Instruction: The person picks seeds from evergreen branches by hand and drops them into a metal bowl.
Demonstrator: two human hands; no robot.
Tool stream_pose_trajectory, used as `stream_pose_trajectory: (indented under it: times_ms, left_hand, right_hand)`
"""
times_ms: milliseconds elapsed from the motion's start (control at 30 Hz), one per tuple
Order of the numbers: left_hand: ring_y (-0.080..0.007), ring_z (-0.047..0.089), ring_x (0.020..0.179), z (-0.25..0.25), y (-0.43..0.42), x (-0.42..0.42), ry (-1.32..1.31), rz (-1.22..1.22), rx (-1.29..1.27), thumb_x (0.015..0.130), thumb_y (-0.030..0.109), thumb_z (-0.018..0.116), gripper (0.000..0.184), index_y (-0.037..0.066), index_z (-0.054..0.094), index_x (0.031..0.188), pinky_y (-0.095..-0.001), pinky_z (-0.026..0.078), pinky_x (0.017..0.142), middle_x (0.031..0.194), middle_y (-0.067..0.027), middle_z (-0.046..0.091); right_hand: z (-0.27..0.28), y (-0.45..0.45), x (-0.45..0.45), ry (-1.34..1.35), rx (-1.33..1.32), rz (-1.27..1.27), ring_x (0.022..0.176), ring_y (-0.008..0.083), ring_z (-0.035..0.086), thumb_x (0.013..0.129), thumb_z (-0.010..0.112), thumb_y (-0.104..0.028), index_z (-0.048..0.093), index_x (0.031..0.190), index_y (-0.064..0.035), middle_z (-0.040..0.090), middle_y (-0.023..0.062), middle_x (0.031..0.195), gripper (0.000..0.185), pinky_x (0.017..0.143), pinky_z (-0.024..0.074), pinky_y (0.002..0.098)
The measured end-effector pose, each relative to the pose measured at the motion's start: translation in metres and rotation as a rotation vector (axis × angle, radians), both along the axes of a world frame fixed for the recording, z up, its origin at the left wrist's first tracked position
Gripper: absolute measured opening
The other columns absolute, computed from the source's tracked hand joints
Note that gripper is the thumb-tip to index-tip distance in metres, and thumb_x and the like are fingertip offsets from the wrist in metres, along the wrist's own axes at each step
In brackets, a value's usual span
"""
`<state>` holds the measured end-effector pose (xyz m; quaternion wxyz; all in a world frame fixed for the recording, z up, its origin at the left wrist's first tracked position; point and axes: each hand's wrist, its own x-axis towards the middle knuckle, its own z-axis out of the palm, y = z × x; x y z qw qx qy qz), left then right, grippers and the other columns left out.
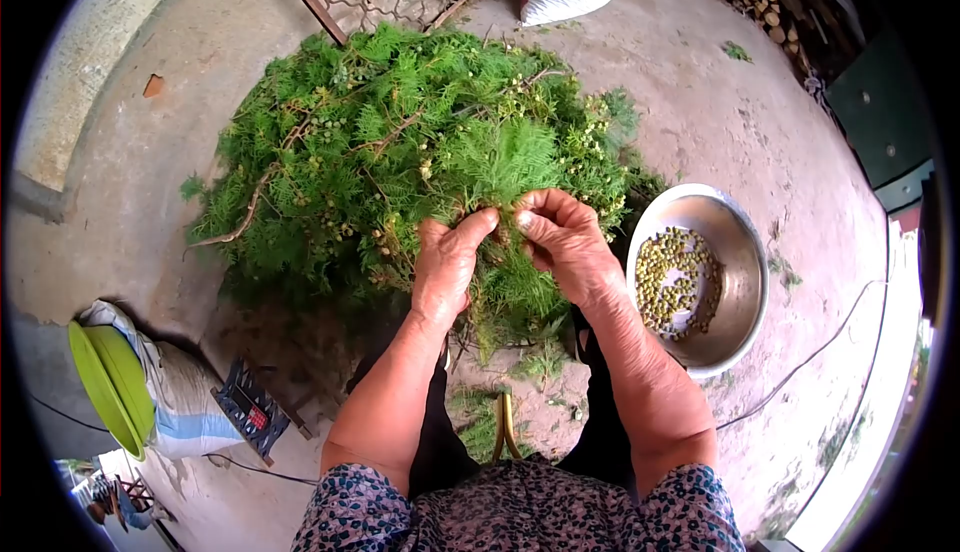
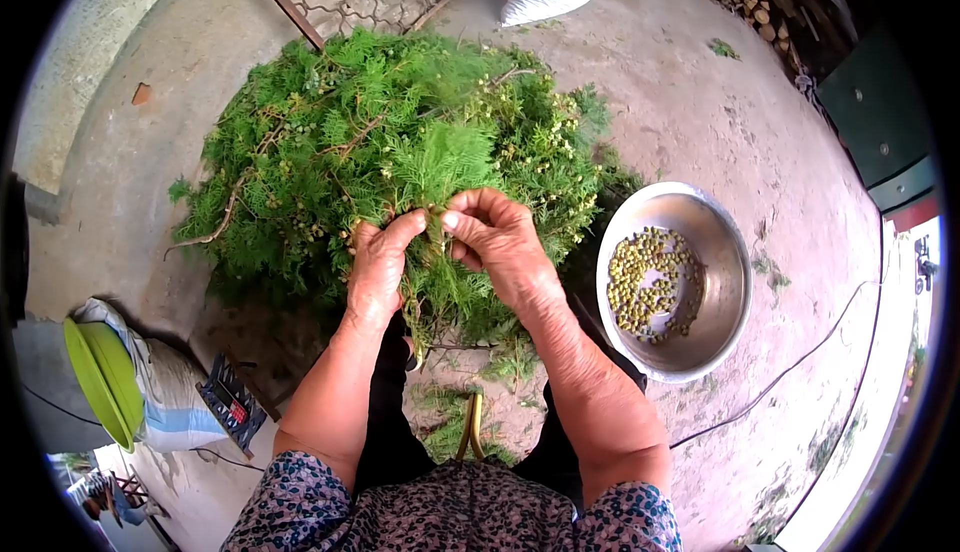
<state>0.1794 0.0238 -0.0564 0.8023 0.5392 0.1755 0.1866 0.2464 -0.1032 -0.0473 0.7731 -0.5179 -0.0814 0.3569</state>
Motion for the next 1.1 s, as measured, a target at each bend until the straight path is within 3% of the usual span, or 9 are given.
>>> stream_pose_trajectory:
  times_ms: [100, 167, 200, 267, 467, 633, 700, 767, 1100]
  left_hand:
    - [-0.0095, 0.057, 0.077, -0.003, -0.002, -0.001, 0.013, -0.039, 0.09, 0.076, 0.011, 0.063, 0.018, 0.003, 0.064, 0.091, -0.0256, 0.043, 0.073, 0.088, -0.002, 0.064]
    - [-0.0085, 0.054, 0.064, -0.009, -0.002, 0.0, 0.015, 0.015, 0.113, 0.077, 0.011, 0.061, 0.013, 0.004, 0.064, 0.088, -0.0257, 0.044, 0.061, 0.075, -0.0001, 0.063]
    - [-0.0097, 0.054, 0.06, -0.008, 0.002, -0.002, 0.026, -0.051, -0.021, 0.077, 0.011, 0.06, 0.012, 0.003, 0.063, 0.086, -0.0263, 0.045, 0.057, 0.071, -0.0013, 0.062]
    - [-0.013, 0.053, 0.05, -0.001, 0.005, -0.002, 0.071, -0.047, -0.268, 0.076, 0.01, 0.059, 0.009, 0.002, 0.061, 0.08, -0.0271, 0.046, 0.047, 0.062, -0.0045, 0.059]
    - [-0.0129, 0.057, 0.059, 0.002, 0.012, 0.001, 0.164, 0.159, -0.237, 0.074, 0.012, 0.064, 0.02, 0.001, 0.061, 0.09, -0.0271, 0.048, 0.055, 0.073, -0.0047, 0.061]
    - [-0.0116, 0.057, 0.066, -0.004, 0.014, -0.001, 0.274, 0.052, 0.011, 0.07, 0.012, 0.067, 0.023, 0.003, 0.062, 0.09, -0.0273, 0.047, 0.06, 0.076, -0.0023, 0.061]
    - [-0.0132, 0.057, 0.073, 0.012, 0.002, 0.001, 0.146, 0.002, 0.048, 0.063, 0.008, 0.074, 0.03, 0.005, 0.06, 0.089, -0.0274, 0.046, 0.068, 0.08, -0.0028, 0.061]
    - [-0.0092, 0.053, 0.07, 0.005, 0.004, 0.0, 0.206, -0.074, -0.014, 0.061, -0.002, 0.073, 0.033, 0.006, 0.06, 0.089, -0.0231, 0.046, 0.065, 0.074, 0.003, 0.053]
    - [-0.0131, 0.058, 0.073, -0.001, -0.008, 0.003, 0.083, -0.076, -0.083, 0.066, -0.002, 0.072, 0.035, 0.0, 0.06, 0.099, -0.0255, 0.049, 0.067, 0.086, -0.0059, 0.064]
  right_hand:
    - [-0.01, 0.009, -0.003, -0.139, -0.049, -0.076, 0.051, 0.003, 0.046, 0.083, 0.062, -0.013, 0.056, 0.086, -0.0045, 0.056, -0.0018, 0.067, 0.011, 0.042, 0.0358, 0.016]
    - [0.0, 0.009, -0.005, -0.106, -0.09, -0.059, 0.05, 0.0035, 0.046, 0.083, 0.061, -0.014, 0.056, 0.085, -0.0043, 0.056, -0.0012, 0.067, 0.011, 0.042, 0.0353, 0.0161]
    - [0.003, 0.008, -0.006, -0.074, -0.131, -0.041, 0.05, 0.004, 0.046, 0.084, 0.06, -0.015, 0.057, 0.084, -0.0041, 0.057, -0.0006, 0.068, 0.012, 0.042, 0.0348, 0.0163]
    - [-0.009, 0.001, 0.005, 0.192, 0.186, 0.006, 0.052, 0.008, 0.048, 0.084, 0.06, -0.019, 0.058, 0.086, -0.0045, 0.057, 0.002, 0.071, 0.015, 0.043, 0.0351, 0.0191]
    - [-0.013, -0.008, 0.017, 0.333, 0.473, -0.063, 0.074, 0.0178, 0.056, 0.089, 0.052, -0.017, 0.055, 0.097, -0.003, 0.058, 0.0092, 0.087, 0.016, 0.059, 0.0443, 0.0275]
    - [-0.014, -0.007, 0.016, 0.335, 0.41, -0.116, 0.074, 0.0169, 0.056, 0.089, 0.051, -0.016, 0.054, 0.098, -0.0034, 0.057, 0.0079, 0.086, 0.015, 0.059, 0.0437, 0.0266]
    - [-0.017, -0.005, 0.015, 0.289, 0.413, -0.135, 0.073, 0.016, 0.055, 0.089, 0.052, -0.014, 0.054, 0.099, -0.0048, 0.057, 0.006, 0.085, 0.014, 0.059, 0.0431, 0.0259]
    - [-0.021, -0.003, 0.013, 0.232, 0.369, -0.156, 0.072, 0.0147, 0.055, 0.089, 0.052, -0.012, 0.053, 0.1, -0.0053, 0.057, 0.0049, 0.085, 0.013, 0.059, 0.0428, 0.0251]
    - [-0.014, 0.008, -0.004, 0.023, 0.098, -0.198, 0.063, 0.0085, 0.05, 0.087, 0.051, -0.005, 0.054, 0.095, -0.005, 0.057, 0.0013, 0.081, 0.008, 0.052, 0.0403, 0.0212]
